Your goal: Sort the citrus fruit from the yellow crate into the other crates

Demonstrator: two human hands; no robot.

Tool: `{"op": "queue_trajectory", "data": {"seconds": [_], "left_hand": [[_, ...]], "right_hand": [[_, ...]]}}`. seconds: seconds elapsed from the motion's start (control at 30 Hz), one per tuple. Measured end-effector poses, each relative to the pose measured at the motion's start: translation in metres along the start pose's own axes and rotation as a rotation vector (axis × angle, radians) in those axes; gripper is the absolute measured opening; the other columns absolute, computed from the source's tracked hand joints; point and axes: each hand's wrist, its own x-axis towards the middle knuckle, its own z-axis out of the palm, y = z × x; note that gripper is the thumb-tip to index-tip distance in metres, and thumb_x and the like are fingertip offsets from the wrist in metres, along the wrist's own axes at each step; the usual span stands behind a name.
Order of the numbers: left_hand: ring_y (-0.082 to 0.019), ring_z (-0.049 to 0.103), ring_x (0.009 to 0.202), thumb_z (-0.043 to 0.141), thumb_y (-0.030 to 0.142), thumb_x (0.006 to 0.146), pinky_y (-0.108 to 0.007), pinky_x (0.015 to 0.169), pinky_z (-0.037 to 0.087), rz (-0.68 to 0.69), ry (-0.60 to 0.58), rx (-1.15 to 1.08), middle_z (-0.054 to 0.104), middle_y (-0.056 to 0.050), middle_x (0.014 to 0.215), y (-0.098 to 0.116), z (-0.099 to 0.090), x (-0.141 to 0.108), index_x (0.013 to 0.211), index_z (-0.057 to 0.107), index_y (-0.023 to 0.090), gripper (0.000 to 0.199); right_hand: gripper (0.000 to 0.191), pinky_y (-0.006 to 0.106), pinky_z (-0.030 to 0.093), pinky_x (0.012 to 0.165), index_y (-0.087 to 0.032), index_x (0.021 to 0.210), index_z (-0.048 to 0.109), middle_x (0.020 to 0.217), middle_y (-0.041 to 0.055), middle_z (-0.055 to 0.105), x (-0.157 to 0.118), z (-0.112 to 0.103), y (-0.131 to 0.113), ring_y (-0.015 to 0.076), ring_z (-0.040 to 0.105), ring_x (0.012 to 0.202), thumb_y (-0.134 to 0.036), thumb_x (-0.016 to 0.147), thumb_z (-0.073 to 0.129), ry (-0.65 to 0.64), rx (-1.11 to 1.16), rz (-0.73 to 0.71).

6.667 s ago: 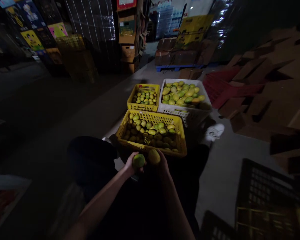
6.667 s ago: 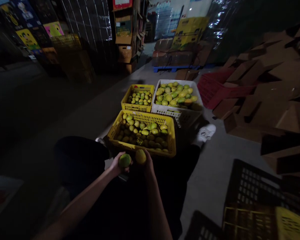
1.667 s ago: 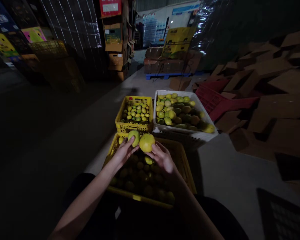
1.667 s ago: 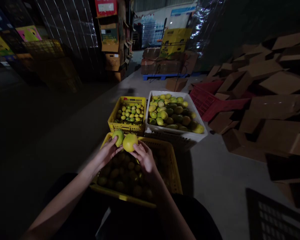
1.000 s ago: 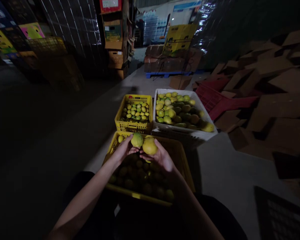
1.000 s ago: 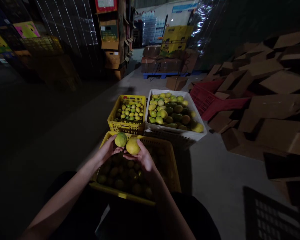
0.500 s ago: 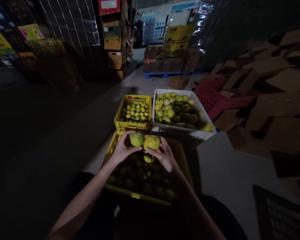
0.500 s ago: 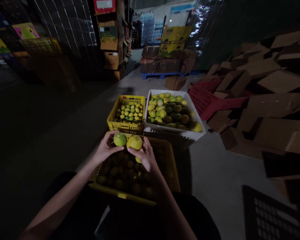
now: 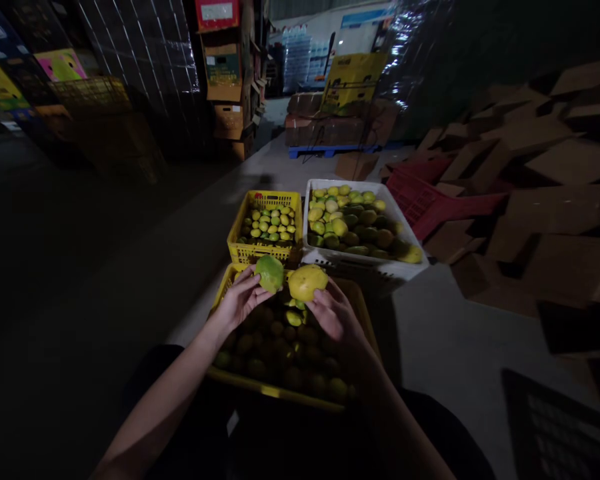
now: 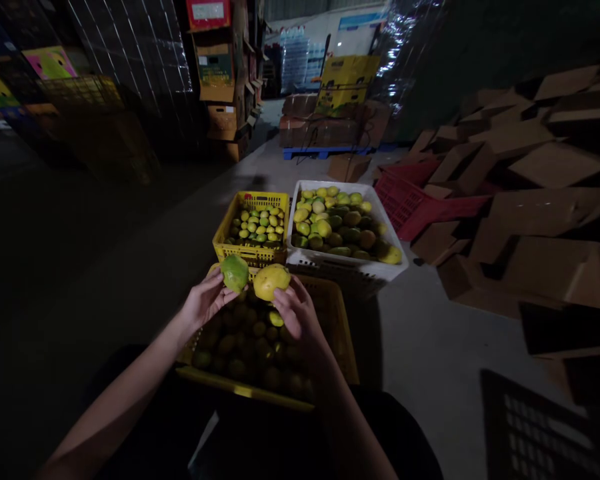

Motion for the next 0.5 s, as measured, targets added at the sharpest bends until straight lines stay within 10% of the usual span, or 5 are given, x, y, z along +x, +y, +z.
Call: {"op": "queue_trajectory", "data": {"seconds": [0.5], "left_hand": [[-0.014,0.066,0.063,0.059,0.041,0.081,-0.026,0.064,0.054,-0.182,0.043,0.04,0.07,-0.007,0.09,-0.002,-0.005,0.005,0.101,0.061,0.015,0.033]], "right_hand": [[0.044,0.04,0.053,0.072,-0.023,0.094,0.064,0.086,0.0092,0.07,0.003,-0.018,0.001,0.0244,0.065,0.076,-0.058,0.071,0.053,-0.007,-0.073,0.254]]}}
